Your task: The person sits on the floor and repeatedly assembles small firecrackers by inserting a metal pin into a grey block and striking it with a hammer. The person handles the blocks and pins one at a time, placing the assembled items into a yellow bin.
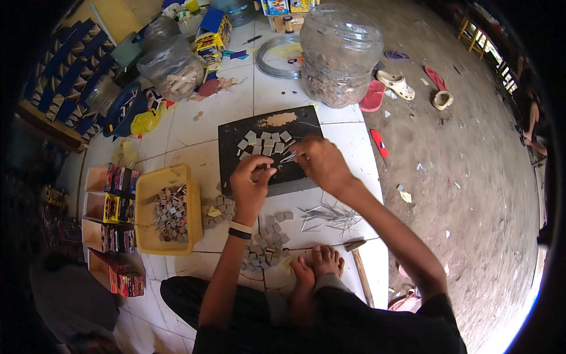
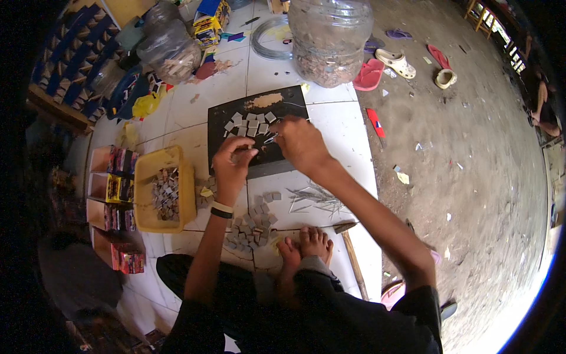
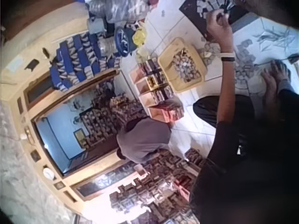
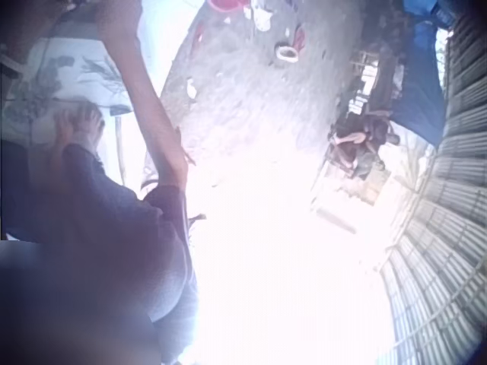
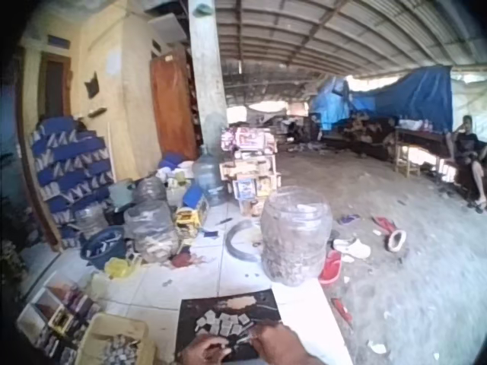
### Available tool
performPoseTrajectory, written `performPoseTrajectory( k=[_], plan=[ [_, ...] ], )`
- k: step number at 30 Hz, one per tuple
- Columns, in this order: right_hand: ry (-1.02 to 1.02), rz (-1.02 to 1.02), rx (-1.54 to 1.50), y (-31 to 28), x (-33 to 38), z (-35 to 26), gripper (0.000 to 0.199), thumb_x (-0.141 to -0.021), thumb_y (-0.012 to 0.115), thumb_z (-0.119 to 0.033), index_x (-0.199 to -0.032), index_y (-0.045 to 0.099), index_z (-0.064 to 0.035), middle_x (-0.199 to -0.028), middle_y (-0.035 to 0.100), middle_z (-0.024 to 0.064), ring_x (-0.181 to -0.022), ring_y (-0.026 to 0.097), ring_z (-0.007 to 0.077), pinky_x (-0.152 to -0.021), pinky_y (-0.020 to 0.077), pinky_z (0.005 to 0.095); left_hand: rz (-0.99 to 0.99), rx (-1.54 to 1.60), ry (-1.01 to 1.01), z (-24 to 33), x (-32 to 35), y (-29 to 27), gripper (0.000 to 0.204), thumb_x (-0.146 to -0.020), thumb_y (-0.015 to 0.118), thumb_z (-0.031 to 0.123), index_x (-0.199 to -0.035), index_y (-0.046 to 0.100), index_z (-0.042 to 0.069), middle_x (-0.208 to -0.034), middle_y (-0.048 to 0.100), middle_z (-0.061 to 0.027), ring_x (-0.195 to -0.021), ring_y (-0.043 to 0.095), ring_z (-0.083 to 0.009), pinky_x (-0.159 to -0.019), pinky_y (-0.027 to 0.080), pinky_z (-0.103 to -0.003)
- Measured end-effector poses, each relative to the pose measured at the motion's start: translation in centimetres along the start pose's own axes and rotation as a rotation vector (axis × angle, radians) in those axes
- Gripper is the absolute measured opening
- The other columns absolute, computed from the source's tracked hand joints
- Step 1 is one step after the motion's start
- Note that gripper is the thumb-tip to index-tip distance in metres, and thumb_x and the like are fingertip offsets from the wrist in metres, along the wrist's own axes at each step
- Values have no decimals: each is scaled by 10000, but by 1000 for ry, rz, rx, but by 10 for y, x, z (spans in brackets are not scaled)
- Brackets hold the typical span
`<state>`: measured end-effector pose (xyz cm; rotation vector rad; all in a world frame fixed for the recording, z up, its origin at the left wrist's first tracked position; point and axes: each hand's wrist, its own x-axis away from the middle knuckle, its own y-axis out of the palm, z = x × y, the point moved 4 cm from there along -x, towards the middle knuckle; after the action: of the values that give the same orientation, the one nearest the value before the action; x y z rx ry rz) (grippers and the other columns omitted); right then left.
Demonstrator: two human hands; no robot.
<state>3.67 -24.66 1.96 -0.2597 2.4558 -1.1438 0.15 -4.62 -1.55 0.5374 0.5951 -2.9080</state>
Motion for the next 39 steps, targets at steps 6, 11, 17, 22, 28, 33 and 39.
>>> performPoseTrajectory(
  k=[6,11,17,22,28,33,39],
  plan=[
    [-123,-114,283,31,-5,7,196,-837,738,-17,-1033,729,-18,-1098,688,161,-1059,724,351,-851,636,437,34,-100,63,2,10,19,278,-864,826,20,-1120,723,48,-1013,689,-88,-842,670,-222,-746,555,-356],
    [-182,-110,403,36,1,12,318,-817,728,8,-1130,670,3,-1178,659,141,-1149,693,305,-879,643,401,35,-182,105,-1,13,22,420,-865,848,60,-1263,714,65,-1032,676,-94,-931,666,-255,-809,550,-379],
    [-185,-64,333,30,4,10,345,-782,750,19,-1117,671,2,-1172,652,144,-1134,691,311,-860,639,387,25,-190,73,0,14,19,439,-863,863,99,-1273,709,64,-1061,691,-99,-943,671,-264,-822,555,-393],
    [-224,-116,419,28,5,4,328,-774,757,11,-1093,680,-8,-1153,647,150,-1091,685,315,-825,641,373,30,-154,64,3,13,18,426,-863,864,103,-1262,716,77,-1098,706,-101,-967,682,-272,-811,561,-391],
    [-196,-53,472,35,1,3,336,-788,746,-6,-1116,681,-30,-1125,638,138,-1120,651,331,-922,595,407,15,-192,87,0,12,19,360,-862,856,86,-1199,730,74,-1112,713,-97,-980,682,-275,-791,557,-383],
    [-155,39,409,28,3,6,409,-775,740,6,-1172,651,-32,-1138,651,128,-1094,632,332,-934,557,418,12,-232,62,1,11,18,319,-872,826,26,-1173,723,52,-1125,719,-107,-966,708,-270,-800,573,-370],
    [-4,45,-93,18,-1,8,410,-831,696,97,-1225,634,3,-1058,739,158,-947,718,319,-830,591,425,13,-236,46,16,7,-6,296,-883,794,-32,-1161,698,4,-1128,733,-140,-913,759,-256,-812,603,-358]
  ],
)
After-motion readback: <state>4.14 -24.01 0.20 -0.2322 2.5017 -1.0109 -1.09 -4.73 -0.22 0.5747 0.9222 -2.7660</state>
